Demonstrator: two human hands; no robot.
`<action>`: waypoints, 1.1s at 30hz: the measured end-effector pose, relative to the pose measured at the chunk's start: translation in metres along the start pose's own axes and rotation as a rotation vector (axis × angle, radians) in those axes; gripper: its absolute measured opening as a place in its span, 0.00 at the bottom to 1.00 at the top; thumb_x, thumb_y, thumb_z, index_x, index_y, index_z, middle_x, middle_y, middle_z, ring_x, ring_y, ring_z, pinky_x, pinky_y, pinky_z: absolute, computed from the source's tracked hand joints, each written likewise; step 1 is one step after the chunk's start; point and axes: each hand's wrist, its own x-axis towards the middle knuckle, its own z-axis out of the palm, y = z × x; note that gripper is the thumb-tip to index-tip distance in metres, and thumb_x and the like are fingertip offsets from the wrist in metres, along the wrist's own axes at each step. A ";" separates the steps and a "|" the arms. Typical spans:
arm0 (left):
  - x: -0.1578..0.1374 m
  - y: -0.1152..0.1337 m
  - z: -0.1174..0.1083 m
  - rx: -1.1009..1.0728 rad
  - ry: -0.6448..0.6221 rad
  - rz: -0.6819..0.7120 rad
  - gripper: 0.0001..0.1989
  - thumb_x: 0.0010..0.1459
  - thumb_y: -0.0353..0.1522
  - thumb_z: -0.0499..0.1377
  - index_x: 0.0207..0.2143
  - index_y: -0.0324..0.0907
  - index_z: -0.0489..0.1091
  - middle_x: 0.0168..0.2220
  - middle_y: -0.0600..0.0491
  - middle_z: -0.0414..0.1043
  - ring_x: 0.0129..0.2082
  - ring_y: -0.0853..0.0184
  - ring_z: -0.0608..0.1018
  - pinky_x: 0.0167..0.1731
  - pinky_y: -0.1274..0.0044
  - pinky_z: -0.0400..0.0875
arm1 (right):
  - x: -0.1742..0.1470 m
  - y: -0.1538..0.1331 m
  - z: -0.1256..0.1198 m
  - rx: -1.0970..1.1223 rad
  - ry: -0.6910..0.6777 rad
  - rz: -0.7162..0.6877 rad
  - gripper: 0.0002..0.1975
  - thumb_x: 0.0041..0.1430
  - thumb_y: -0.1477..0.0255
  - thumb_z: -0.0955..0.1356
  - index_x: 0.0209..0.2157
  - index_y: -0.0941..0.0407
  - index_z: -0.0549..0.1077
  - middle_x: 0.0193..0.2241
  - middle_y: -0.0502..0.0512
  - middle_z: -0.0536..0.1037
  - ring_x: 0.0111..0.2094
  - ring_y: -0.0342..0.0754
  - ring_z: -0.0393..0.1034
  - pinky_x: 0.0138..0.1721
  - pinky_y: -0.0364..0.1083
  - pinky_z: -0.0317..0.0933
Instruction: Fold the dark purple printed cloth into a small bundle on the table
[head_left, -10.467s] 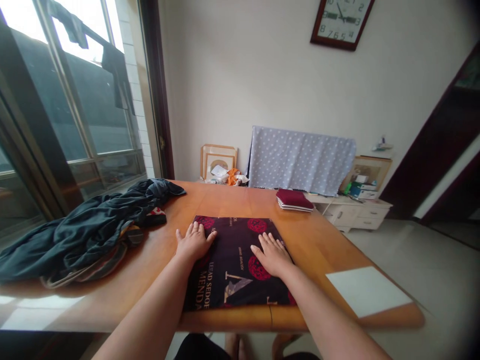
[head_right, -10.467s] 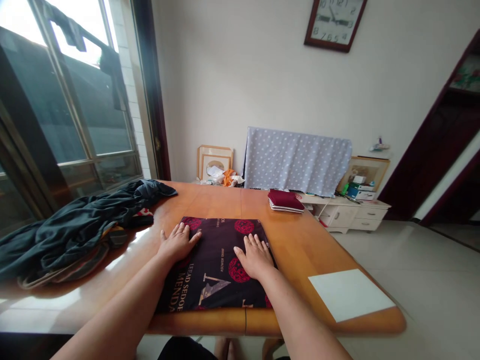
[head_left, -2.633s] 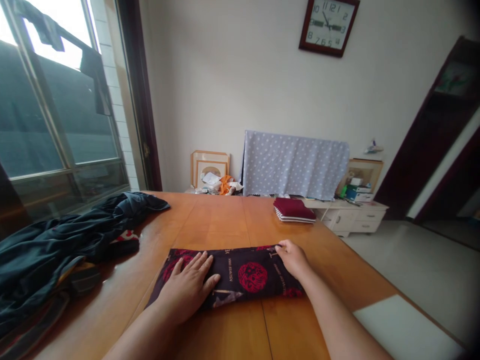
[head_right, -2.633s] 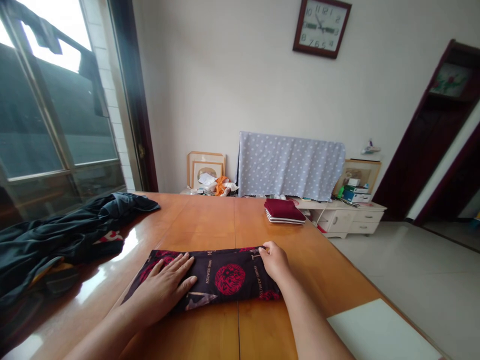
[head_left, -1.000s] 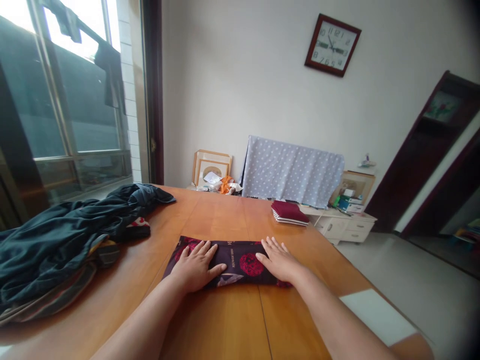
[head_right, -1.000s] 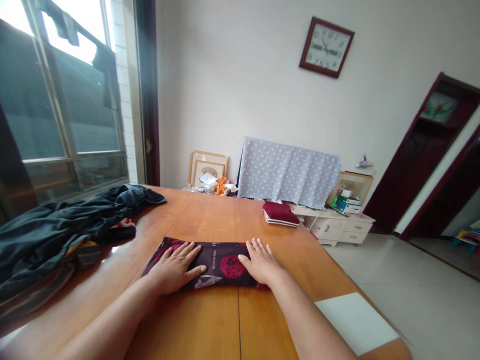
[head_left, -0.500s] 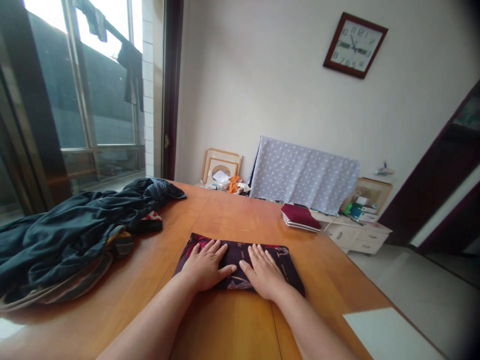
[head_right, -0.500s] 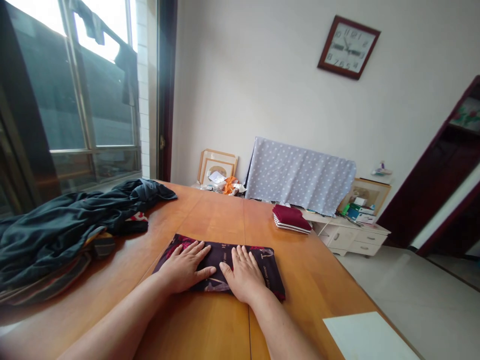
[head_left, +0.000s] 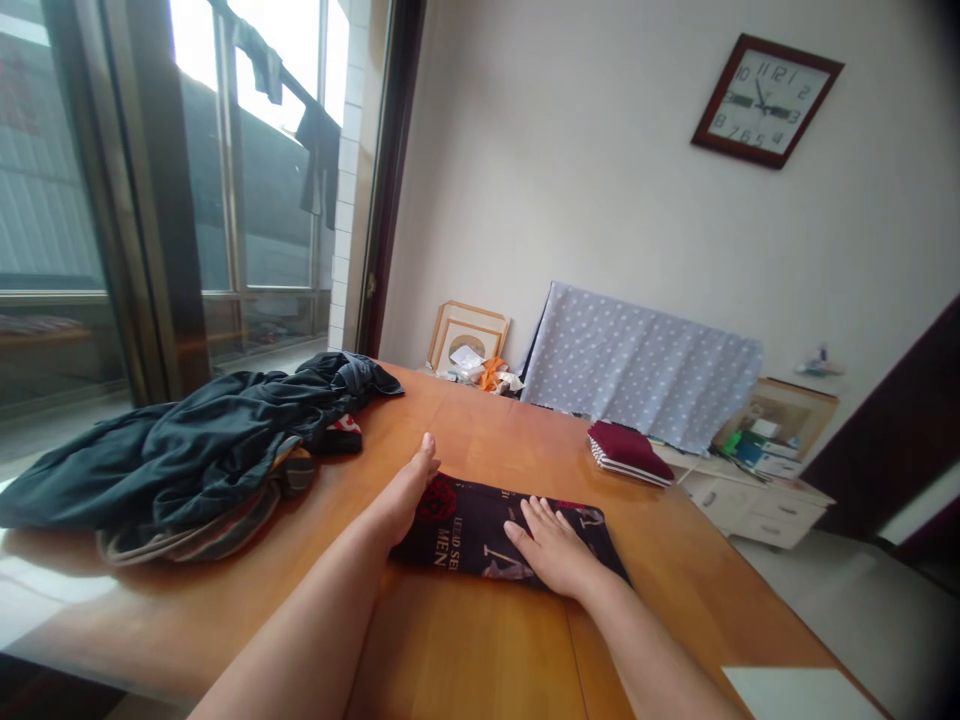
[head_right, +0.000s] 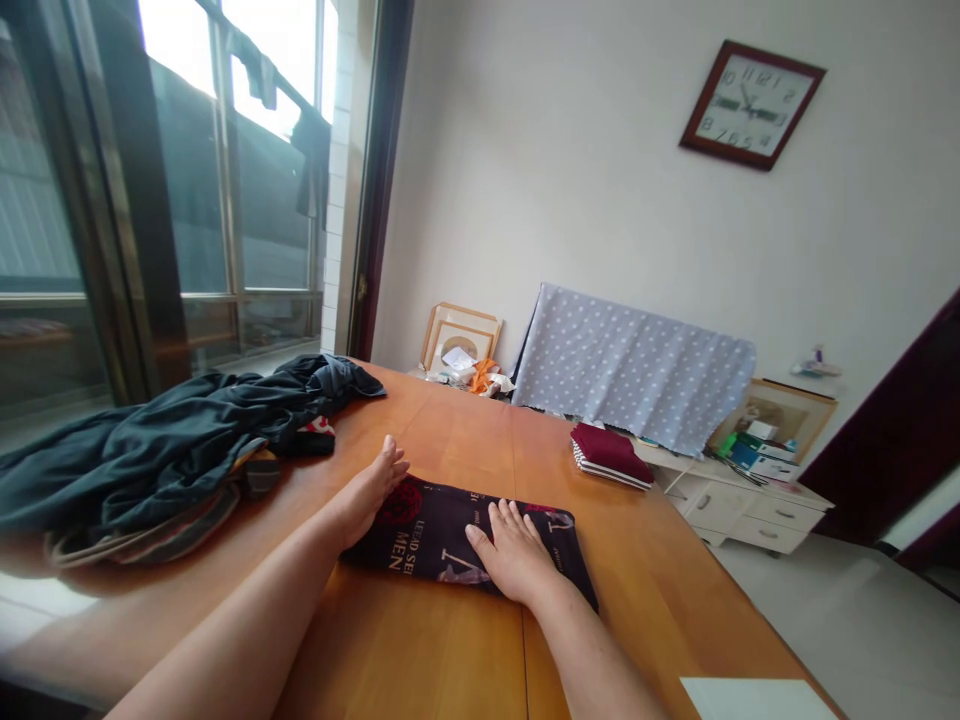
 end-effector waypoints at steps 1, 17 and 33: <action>0.000 0.001 0.001 -0.036 0.006 -0.019 0.51 0.58 0.64 0.43 0.72 0.40 0.47 0.69 0.39 0.55 0.69 0.58 0.60 0.68 0.69 0.46 | 0.001 -0.005 -0.003 0.009 0.007 -0.005 0.47 0.65 0.42 0.47 0.72 0.62 0.45 0.72 0.60 0.42 0.73 0.55 0.32 0.70 0.55 0.30; 0.012 0.016 -0.028 -0.495 0.345 0.004 0.43 0.61 0.61 0.44 0.62 0.37 0.61 0.61 0.34 0.67 0.61 0.55 0.72 0.62 0.64 0.61 | 0.012 -0.054 0.013 -0.052 -0.003 -0.113 0.45 0.66 0.43 0.49 0.72 0.61 0.47 0.72 0.60 0.43 0.73 0.56 0.32 0.70 0.57 0.30; 0.018 0.012 -0.036 -0.541 0.558 0.014 0.34 0.64 0.58 0.45 0.51 0.39 0.66 0.52 0.36 0.74 0.49 0.57 0.80 0.52 0.67 0.72 | 0.023 -0.100 0.024 -0.051 0.048 -0.202 0.44 0.67 0.46 0.48 0.71 0.63 0.48 0.72 0.62 0.45 0.73 0.57 0.35 0.70 0.58 0.29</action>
